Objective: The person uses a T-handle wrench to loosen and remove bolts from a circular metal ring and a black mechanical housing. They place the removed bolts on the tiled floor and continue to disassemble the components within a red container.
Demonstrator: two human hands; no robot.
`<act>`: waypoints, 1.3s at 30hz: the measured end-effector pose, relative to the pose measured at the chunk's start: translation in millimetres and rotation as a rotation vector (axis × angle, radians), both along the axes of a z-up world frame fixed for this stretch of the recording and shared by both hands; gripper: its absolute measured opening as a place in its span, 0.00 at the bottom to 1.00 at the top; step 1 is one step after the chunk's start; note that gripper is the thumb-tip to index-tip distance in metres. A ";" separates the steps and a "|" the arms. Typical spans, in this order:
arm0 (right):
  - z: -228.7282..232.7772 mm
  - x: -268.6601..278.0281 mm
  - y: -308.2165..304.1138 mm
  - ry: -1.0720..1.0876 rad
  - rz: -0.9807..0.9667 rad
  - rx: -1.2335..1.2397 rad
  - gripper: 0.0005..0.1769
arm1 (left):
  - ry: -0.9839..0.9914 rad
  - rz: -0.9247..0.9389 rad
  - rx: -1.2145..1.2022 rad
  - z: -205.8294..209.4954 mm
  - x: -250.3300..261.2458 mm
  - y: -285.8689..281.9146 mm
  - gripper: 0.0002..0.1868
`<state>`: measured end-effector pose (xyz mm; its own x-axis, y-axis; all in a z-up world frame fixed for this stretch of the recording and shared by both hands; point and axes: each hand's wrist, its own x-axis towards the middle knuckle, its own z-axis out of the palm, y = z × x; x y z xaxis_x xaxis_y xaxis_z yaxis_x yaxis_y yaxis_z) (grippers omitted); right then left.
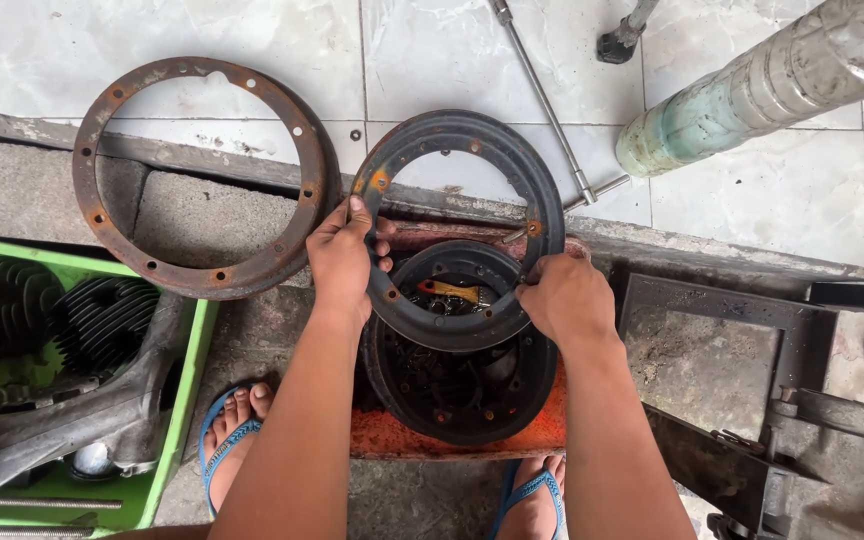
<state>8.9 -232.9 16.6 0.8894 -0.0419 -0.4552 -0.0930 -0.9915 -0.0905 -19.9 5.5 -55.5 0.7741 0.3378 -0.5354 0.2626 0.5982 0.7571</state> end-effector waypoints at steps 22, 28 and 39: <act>-45.5 65.1 26.1 -0.332 -0.386 0.674 0.14 | -0.112 0.287 -0.132 50.2 -19.5 88.7 0.17; -67.9 70.9 60.3 -0.418 -0.237 0.751 0.08 | -0.135 0.332 -0.087 57.8 -27.9 113.6 0.19; -27.3 51.0 74.2 -0.364 -0.602 1.048 0.40 | -0.163 0.305 -0.147 64.1 -26.1 108.6 0.18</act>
<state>59.9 -158.7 -10.8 0.9357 -0.2511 -0.2479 -0.3079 -0.2375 -0.9213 -46.0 114.1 8.6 0.7289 0.4947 -0.4732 -0.0615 0.7357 0.6745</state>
